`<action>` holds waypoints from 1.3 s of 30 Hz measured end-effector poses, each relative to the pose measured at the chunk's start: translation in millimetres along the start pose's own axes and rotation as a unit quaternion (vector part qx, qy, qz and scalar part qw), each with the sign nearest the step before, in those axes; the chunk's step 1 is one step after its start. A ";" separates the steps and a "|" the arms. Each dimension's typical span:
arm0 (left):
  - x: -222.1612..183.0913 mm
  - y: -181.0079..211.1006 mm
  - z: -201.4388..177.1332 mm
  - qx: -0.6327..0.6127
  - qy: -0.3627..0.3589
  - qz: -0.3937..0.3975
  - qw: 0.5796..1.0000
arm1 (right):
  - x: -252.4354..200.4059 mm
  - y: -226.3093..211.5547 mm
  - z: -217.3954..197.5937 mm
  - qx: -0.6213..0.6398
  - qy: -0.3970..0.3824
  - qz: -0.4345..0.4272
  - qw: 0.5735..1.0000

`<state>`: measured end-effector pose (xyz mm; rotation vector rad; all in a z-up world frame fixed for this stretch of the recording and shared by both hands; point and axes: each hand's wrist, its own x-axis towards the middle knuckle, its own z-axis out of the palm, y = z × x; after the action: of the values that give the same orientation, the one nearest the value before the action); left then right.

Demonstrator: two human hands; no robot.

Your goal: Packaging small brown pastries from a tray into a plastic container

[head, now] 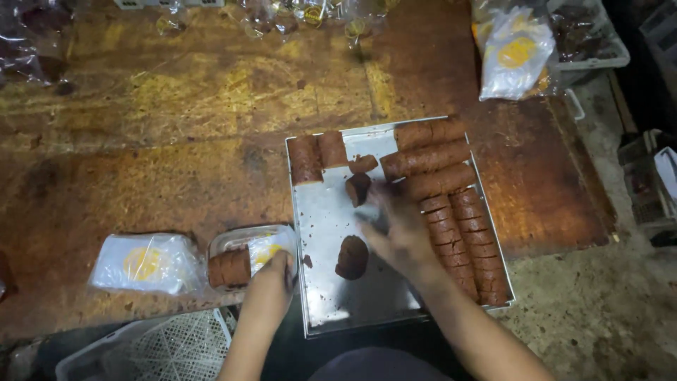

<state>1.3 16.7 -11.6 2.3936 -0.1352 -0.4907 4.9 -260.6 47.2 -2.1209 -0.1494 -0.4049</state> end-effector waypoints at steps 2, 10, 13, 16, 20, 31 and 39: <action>-8.6 -1.8 -1.1 0.055 0.124 0.108 0.985 | -17.6 14.1 17.9 -0.167 -0.154 0.112 0.967; -15.3 -15.3 -11.1 -0.105 0.122 0.133 0.978 | -53.3 34.2 51.5 -0.043 -0.019 0.040 0.998; -10.5 2.4 -0.6 -0.149 0.139 0.200 0.958 | -25.5 -20.2 17.9 0.031 -0.085 0.252 0.963; -14.4 37.5 2.6 -0.153 0.119 0.206 0.959 | -35.9 -34.7 26.2 0.089 -0.087 0.237 0.963; -3.2 48.9 12.2 -0.197 0.066 0.177 0.962 | -38.0 -60.0 27.3 -0.034 -0.072 -0.108 0.991; -38.8 68.7 19.2 -0.006 0.112 0.343 0.933 | -47.1 32.9 64.8 0.172 -0.126 0.069 0.975; -16.4 23.2 10.8 -0.118 0.119 0.288 0.943 | -8.8 52.9 14.7 0.124 -0.300 0.263 0.909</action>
<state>-17.2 -3.9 0.9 2.0273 -0.6101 0.0577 13.7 -277.1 -5.1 -1.8703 0.0265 0.5668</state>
